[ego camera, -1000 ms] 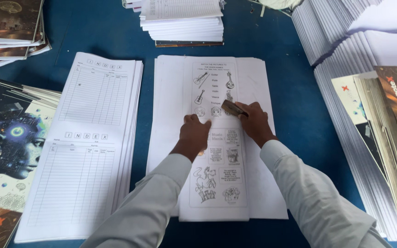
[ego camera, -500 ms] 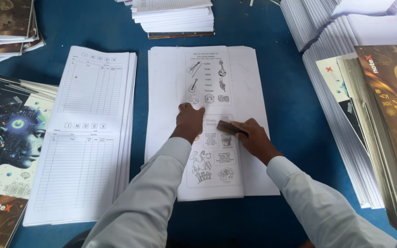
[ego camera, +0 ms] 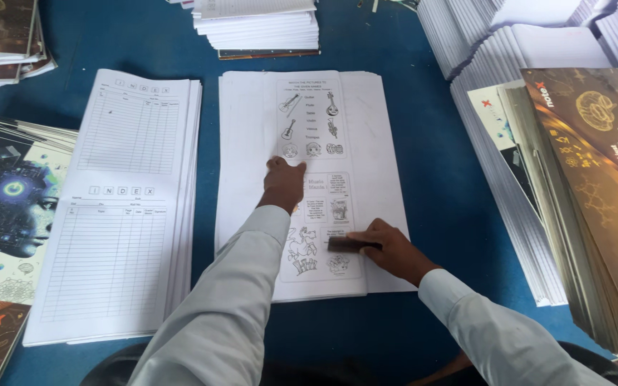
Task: The person aligns a stack of printed papers on a blue table and uses a wooden block to press along the spine, repeating the process for multiple stacks. They handle the papers by hand and use the wooden block as a tool to flatten the fold.
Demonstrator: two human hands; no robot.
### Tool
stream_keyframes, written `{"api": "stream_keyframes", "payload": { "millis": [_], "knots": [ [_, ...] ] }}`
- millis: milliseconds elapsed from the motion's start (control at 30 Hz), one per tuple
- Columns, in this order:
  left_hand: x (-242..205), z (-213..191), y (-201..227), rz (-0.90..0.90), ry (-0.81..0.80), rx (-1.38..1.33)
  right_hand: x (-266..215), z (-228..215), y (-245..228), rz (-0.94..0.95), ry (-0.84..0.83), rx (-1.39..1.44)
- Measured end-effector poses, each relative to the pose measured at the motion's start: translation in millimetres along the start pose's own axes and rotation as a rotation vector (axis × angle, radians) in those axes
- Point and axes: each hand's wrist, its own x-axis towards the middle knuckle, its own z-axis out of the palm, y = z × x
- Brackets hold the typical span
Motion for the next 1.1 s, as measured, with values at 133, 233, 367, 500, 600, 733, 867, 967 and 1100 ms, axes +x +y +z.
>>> {"api": "stream_keyframes", "payload": {
  "millis": [133, 233, 367, 500, 600, 733, 867, 967, 1100],
  "knots": [
    [-10, -3, -1, 0.004, 0.032, -0.024, -10, 1, -3, -0.002, -0.074, -0.015],
    [-18, -6, -1, 0.005, 0.027, -0.018, -11, -2, -4, 0.010, -0.109, 0.006],
    [-29, -7, -2, 0.029, 0.062, 0.049, -12, 0, -4, 0.036, -0.209, 0.065],
    [-33, -7, 5, 0.054, 0.087, 0.074, -15, 2, 2, 0.059, -0.325, -0.025],
    [-37, -5, 4, 0.057, 0.101, 0.045, -10, 2, 4, 0.082, -0.378, 0.022],
    [-44, -3, -1, 0.073, 0.131, -0.025, -6, -14, 6, 0.123, -0.325, 0.052],
    [-46, -4, 1, 0.071, 0.144, 0.005, -6, -44, 8, 0.286, -0.025, 0.294],
    [-47, -1, 7, 0.059, 0.165, 0.075, 1, -55, 16, 0.305, 0.212, 0.403],
    [-55, 4, 20, 0.096, 0.262, 0.138, 12, -60, 46, 0.334, 0.435, 0.501]
  ]
}}
